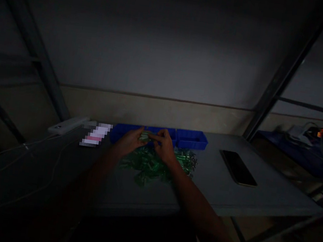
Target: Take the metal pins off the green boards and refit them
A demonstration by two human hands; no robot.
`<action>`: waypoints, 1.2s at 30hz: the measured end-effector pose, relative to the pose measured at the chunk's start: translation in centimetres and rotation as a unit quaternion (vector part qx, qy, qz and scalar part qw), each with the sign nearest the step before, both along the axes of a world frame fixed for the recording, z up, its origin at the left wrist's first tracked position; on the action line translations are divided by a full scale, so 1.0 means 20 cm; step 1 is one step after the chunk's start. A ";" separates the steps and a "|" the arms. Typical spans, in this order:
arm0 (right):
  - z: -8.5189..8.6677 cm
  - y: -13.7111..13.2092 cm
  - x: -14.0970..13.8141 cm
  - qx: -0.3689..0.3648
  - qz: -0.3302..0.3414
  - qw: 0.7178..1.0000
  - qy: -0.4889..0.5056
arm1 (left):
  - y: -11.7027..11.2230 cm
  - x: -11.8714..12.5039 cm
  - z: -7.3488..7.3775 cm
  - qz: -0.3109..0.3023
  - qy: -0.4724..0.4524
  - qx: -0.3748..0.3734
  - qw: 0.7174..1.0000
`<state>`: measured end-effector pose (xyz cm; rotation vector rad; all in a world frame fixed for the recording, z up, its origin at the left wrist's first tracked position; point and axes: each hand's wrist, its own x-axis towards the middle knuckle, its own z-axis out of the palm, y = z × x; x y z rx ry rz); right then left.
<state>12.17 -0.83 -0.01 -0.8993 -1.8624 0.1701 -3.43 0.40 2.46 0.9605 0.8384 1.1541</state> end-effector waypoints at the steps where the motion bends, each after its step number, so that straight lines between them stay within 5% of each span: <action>1: 0.00 -0.01 0.00 -0.006 0.003 1.000 -0.011 | 0.01 -0.01 -0.01 0.006 0.009 0.020 1.000; 11: 0.04 -0.05 -0.02 -0.042 -0.019 0.999 -0.023 | 0.13 -0.25 -0.03 0.272 0.083 0.077 0.956; 18: 0.04 -0.06 -0.03 -0.064 -0.023 0.996 -0.054 | 0.11 -0.29 0.00 0.377 0.199 0.078 0.901; 21: 0.04 -0.06 -0.04 -0.068 -0.015 0.996 -0.062 | 0.11 -0.28 0.01 0.379 0.205 0.090 0.898; 29: 0.02 -0.06 -0.05 -0.068 -0.008 0.994 -0.085 | 0.12 -0.25 0.02 0.298 0.016 0.100 0.949; 36: 0.02 -0.06 -0.06 -0.072 -0.003 0.992 -0.102 | 0.12 -0.24 0.01 0.285 0.004 0.121 0.951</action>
